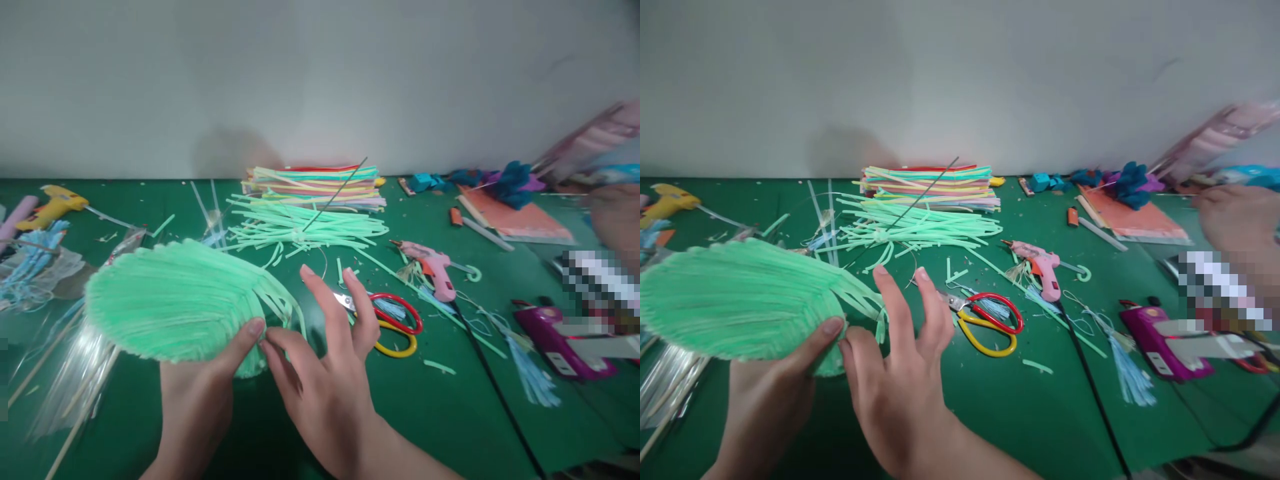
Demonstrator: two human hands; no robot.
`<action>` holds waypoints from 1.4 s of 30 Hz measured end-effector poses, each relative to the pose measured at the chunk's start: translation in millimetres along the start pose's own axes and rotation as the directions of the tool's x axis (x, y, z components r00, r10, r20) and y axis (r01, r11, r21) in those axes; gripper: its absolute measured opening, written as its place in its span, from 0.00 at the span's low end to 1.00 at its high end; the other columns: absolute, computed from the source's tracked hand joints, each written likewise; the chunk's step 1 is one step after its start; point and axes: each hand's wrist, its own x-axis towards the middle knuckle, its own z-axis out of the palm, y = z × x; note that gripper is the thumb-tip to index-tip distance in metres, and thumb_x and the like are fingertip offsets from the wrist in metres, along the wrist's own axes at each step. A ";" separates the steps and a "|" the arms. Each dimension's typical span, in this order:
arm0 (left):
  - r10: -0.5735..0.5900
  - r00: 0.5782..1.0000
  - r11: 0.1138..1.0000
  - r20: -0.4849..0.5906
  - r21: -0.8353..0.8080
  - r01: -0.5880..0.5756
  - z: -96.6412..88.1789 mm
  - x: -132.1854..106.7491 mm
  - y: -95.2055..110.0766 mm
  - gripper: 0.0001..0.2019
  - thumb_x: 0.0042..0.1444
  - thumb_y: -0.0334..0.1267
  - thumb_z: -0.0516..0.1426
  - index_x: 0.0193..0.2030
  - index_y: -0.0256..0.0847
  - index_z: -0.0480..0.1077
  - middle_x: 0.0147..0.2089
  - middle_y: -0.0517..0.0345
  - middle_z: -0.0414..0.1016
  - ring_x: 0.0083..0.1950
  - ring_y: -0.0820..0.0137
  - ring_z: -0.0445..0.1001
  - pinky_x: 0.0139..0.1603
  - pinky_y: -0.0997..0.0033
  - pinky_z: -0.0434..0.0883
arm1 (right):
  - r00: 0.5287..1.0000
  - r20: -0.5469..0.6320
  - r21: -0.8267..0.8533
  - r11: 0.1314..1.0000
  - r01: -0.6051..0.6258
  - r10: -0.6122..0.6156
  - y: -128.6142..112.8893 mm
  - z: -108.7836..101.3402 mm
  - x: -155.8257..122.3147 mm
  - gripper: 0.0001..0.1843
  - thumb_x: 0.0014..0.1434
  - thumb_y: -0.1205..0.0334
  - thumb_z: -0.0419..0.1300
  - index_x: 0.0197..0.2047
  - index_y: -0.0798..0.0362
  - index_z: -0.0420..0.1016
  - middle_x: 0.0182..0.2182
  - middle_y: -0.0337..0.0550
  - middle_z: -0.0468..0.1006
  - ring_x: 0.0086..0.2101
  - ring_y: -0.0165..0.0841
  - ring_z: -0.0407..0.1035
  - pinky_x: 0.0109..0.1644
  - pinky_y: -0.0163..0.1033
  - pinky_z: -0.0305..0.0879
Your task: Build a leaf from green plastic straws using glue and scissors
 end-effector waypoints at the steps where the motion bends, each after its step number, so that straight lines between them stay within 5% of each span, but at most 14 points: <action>1: 0.000 1.000 1.000 -0.002 0.014 0.000 0.7 -0.2 -0.1 0.16 0.34 0.36 0.72 0.31 0.43 0.74 0.36 0.61 0.81 0.46 0.61 0.80 0.53 0.65 0.75 | 1.000 -0.011 -0.010 1.000 0.015 -0.015 -0.5 0.7 -0.6 0.03 0.60 0.64 0.64 0.37 0.46 0.76 0.65 0.45 0.61 0.67 0.55 0.42 0.63 0.67 0.51; 7: 0.046 0.998 0.997 0.049 0.057 -0.049 2.8 -0.7 0.8 0.12 0.38 0.35 0.71 0.31 0.43 0.76 0.37 0.60 0.81 0.45 0.61 0.81 0.49 0.66 0.77 | 0.997 0.010 -0.034 0.997 0.076 -0.075 2.0 -0.1 -0.3 0.04 0.60 0.66 0.63 0.36 0.46 0.76 0.65 0.44 0.60 0.68 0.53 0.41 0.65 0.65 0.50; 12: 0.010 1.000 0.995 0.022 0.100 -0.012 3.2 -2.0 12.8 0.06 0.38 0.30 0.67 0.25 0.42 0.77 0.38 0.55 0.81 0.49 0.56 0.80 0.54 0.60 0.75 | 0.998 0.035 -0.007 0.999 0.046 -0.046 4.8 -3.1 1.5 0.01 0.61 0.63 0.63 0.37 0.48 0.77 0.66 0.50 0.59 0.67 0.56 0.41 0.63 0.68 0.49; 18: 0.041 0.996 0.996 0.085 0.082 -0.048 2.6 0.7 17.8 0.04 0.38 0.28 0.64 0.23 0.41 0.78 0.36 0.52 0.81 0.49 0.52 0.80 0.54 0.55 0.76 | 0.986 0.050 0.020 0.987 0.159 -0.160 9.6 -1.3 -0.8 0.06 0.60 0.64 0.63 0.42 0.48 0.79 0.67 0.47 0.58 0.68 0.56 0.41 0.65 0.64 0.48; 24: 0.043 0.985 0.998 0.170 0.030 -0.048 -2.6 5.1 11.7 0.05 0.41 0.30 0.63 0.26 0.44 0.79 0.42 0.55 0.83 0.54 0.52 0.78 0.56 0.55 0.75 | 1.000 0.010 0.128 0.992 -0.018 0.017 18.5 -3.8 4.5 0.09 0.61 0.61 0.62 0.45 0.49 0.80 0.65 0.50 0.60 0.67 0.56 0.43 0.66 0.64 0.48; 36: -0.011 0.965 0.998 0.261 -0.060 0.028 -5.3 6.9 8.7 0.03 0.43 0.32 0.66 0.26 0.44 0.80 0.45 0.55 0.83 0.53 0.54 0.79 0.54 0.60 0.77 | 0.984 0.162 0.237 0.965 -0.110 0.072 15.3 -0.7 0.5 0.14 0.62 0.61 0.59 0.50 0.45 0.77 0.69 0.43 0.51 0.69 0.52 0.36 0.67 0.64 0.46; 42: 0.006 0.958 1.000 0.285 -0.015 -0.002 -4.3 6.2 8.8 0.04 0.41 0.34 0.68 0.27 0.43 0.80 0.44 0.53 0.83 0.52 0.53 0.80 0.53 0.58 0.77 | 0.966 0.139 0.251 0.936 -0.246 0.217 13.2 4.2 8.7 0.08 0.63 0.61 0.59 0.41 0.42 0.80 0.68 0.39 0.53 0.69 0.50 0.35 0.66 0.66 0.46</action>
